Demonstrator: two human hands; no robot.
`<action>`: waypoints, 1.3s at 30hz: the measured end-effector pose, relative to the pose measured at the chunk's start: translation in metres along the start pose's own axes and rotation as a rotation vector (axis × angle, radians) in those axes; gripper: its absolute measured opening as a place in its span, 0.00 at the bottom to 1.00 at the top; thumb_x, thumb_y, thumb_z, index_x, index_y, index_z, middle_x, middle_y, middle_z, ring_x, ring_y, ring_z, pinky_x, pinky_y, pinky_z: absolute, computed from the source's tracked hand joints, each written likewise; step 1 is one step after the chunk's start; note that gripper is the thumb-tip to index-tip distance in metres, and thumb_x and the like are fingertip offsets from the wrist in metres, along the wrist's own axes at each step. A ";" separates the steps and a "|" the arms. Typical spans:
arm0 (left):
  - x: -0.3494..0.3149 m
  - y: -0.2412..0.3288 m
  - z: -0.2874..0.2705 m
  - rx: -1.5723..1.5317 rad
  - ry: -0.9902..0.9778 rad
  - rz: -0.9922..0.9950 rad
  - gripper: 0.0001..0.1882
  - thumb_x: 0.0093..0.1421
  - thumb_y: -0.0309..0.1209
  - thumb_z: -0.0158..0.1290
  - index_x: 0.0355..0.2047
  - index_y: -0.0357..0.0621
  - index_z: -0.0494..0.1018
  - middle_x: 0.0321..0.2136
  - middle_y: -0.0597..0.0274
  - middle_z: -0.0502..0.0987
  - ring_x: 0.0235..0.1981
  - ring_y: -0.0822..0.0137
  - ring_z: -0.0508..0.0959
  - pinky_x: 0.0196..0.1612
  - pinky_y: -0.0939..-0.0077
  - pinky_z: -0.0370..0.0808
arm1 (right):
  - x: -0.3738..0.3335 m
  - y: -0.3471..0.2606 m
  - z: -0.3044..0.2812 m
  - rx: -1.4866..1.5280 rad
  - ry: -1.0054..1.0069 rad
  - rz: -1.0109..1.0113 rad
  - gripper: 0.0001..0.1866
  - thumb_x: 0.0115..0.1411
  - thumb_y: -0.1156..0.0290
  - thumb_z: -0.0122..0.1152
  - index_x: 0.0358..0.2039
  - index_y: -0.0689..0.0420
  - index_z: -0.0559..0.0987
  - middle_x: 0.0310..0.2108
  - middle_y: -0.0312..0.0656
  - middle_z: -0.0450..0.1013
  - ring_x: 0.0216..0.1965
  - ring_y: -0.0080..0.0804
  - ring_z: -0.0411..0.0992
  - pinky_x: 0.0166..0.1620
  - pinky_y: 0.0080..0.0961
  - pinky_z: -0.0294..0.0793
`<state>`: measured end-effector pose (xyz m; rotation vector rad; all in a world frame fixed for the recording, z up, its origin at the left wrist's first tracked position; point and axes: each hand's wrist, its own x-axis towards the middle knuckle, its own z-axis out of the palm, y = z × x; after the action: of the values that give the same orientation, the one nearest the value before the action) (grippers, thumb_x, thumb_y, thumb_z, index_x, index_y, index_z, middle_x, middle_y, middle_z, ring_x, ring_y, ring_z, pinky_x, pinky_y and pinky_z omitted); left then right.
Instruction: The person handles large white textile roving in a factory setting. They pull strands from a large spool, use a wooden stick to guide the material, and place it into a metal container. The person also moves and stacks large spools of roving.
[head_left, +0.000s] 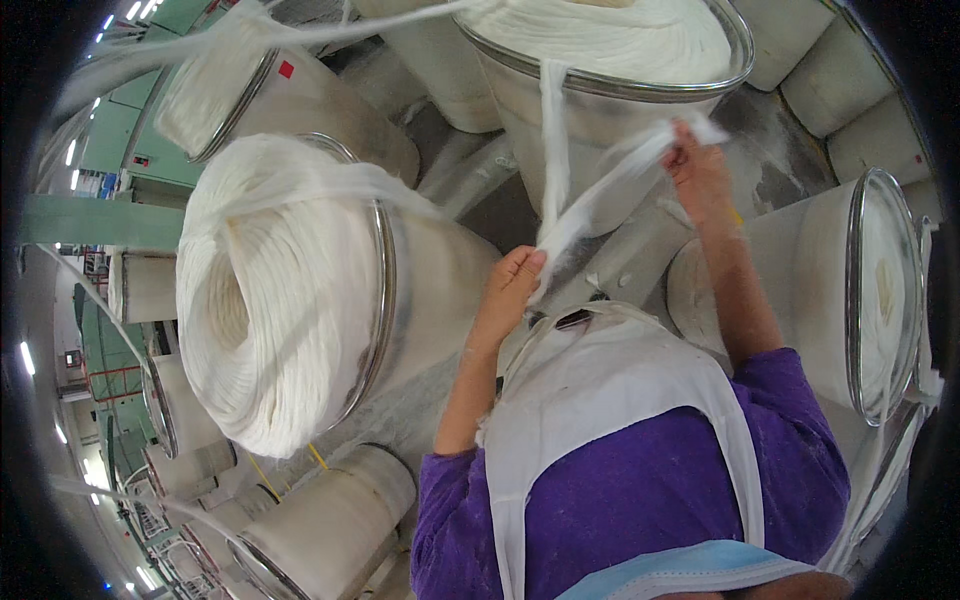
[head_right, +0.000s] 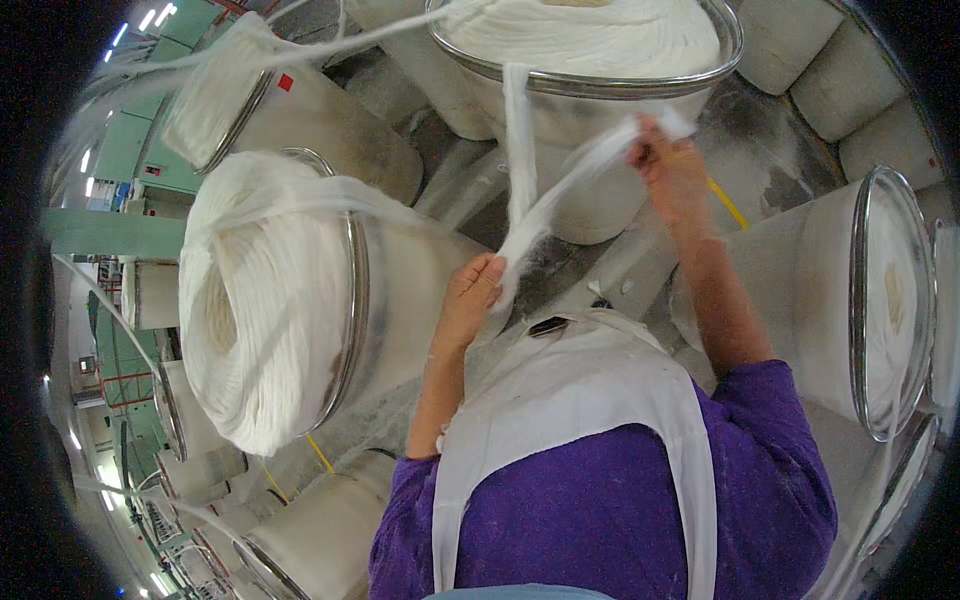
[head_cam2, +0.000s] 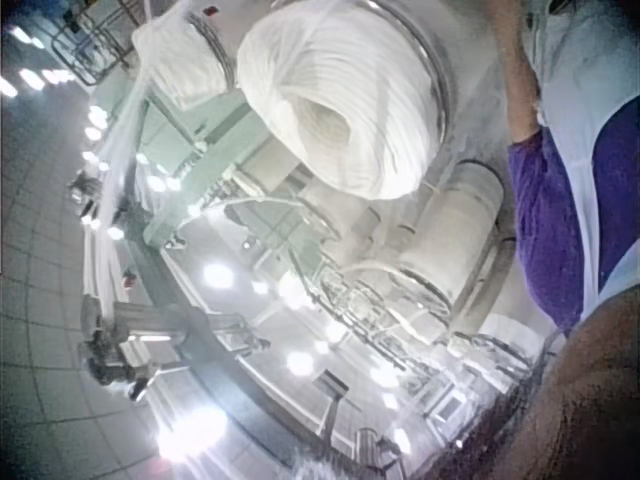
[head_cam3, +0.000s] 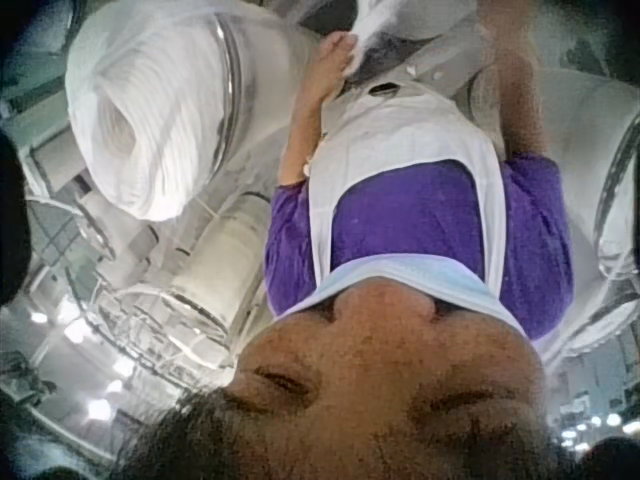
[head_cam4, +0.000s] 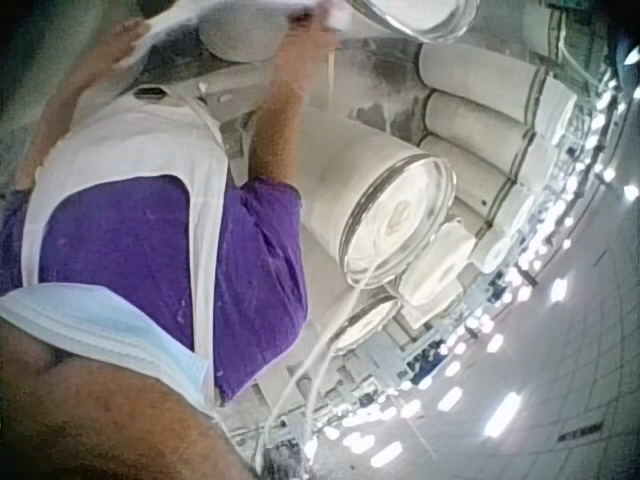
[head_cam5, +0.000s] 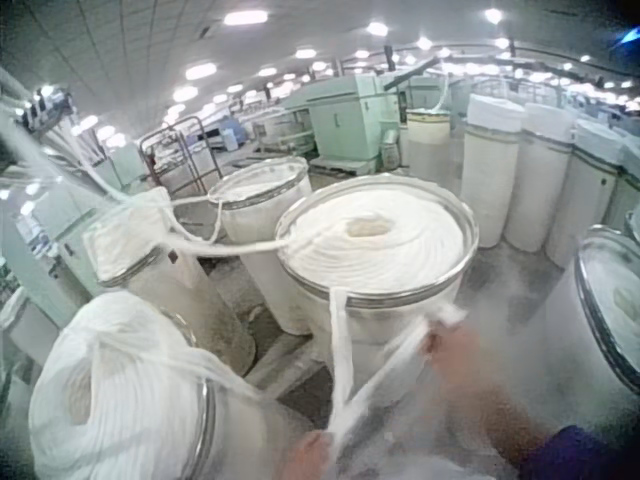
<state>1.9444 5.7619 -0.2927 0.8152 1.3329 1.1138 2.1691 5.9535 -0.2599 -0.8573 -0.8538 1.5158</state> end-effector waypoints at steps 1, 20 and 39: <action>0.000 -0.001 -0.002 -0.028 0.045 -0.003 0.14 0.66 0.41 0.47 0.34 0.44 0.74 0.22 0.78 0.67 0.23 0.85 0.63 0.27 0.88 0.61 | 0.002 -0.010 -0.012 -0.365 -0.041 0.060 0.14 0.61 0.60 0.60 0.31 0.59 0.79 0.22 0.34 0.73 0.24 0.21 0.70 0.31 0.22 0.71; 0.009 -0.006 0.003 -0.679 0.210 0.170 0.16 0.66 0.29 0.46 0.50 0.32 0.68 0.51 0.52 0.72 0.53 0.61 0.71 0.58 0.66 0.67 | -0.073 0.154 -0.142 -1.417 -1.060 0.301 0.25 0.52 0.64 0.64 0.50 0.59 0.72 0.44 0.48 0.74 0.41 0.42 0.74 0.43 0.35 0.73; 0.106 -0.024 -0.092 0.091 0.909 0.529 0.32 0.63 0.35 0.51 0.62 0.31 0.54 0.61 0.48 0.59 0.62 0.58 0.59 0.62 0.69 0.54 | -0.074 0.048 0.020 -0.561 -0.751 0.486 0.17 0.67 0.59 0.49 0.38 0.62 0.78 0.21 0.34 0.71 0.18 0.17 0.64 0.23 0.16 0.65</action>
<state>1.8474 5.8411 -0.3591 0.7707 1.9740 1.9982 2.1365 5.8744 -0.2887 -0.9381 -1.7739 2.1181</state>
